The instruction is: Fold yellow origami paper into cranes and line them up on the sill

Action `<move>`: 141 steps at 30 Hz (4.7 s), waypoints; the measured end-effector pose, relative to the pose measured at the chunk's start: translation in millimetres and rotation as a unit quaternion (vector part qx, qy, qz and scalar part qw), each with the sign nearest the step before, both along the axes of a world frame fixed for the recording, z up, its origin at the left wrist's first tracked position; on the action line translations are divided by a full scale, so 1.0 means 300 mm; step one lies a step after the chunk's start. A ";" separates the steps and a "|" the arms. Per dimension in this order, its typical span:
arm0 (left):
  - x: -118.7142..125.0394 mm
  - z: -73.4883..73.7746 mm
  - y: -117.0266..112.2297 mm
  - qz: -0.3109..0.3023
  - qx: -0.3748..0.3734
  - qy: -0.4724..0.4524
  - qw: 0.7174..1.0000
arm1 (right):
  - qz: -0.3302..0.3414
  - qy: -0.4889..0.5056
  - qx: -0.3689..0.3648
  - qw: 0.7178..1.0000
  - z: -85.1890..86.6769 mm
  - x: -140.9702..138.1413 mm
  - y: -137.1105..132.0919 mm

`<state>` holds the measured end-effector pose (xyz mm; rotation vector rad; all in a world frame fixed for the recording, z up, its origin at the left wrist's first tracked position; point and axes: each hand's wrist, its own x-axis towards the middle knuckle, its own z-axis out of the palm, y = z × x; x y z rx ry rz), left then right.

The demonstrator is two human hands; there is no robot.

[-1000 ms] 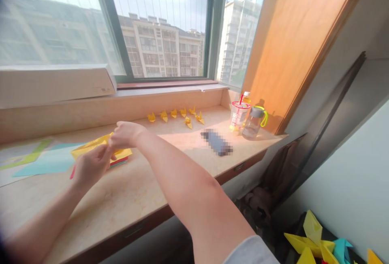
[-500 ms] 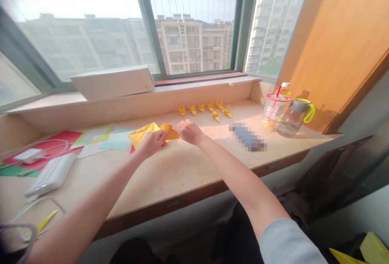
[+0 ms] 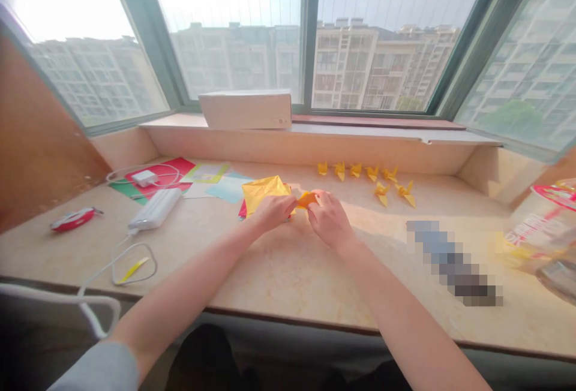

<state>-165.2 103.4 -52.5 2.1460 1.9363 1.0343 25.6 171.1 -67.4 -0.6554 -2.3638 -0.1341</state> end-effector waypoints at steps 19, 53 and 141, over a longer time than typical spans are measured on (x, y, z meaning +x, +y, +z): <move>0.065 -0.013 -0.012 -0.032 0.001 -0.002 0.999 | -0.080 0.048 -0.047 0.995 -0.019 0.012 -0.014; 0.108 0.043 -0.013 -0.092 -0.092 -0.413 0.901 | 0.060 0.216 -0.154 0.962 0.027 0.002 -0.015; 0.099 -0.007 -0.001 -0.070 -0.048 -0.366 0.927 | 0.033 0.291 -0.264 0.919 0.044 0.014 -0.049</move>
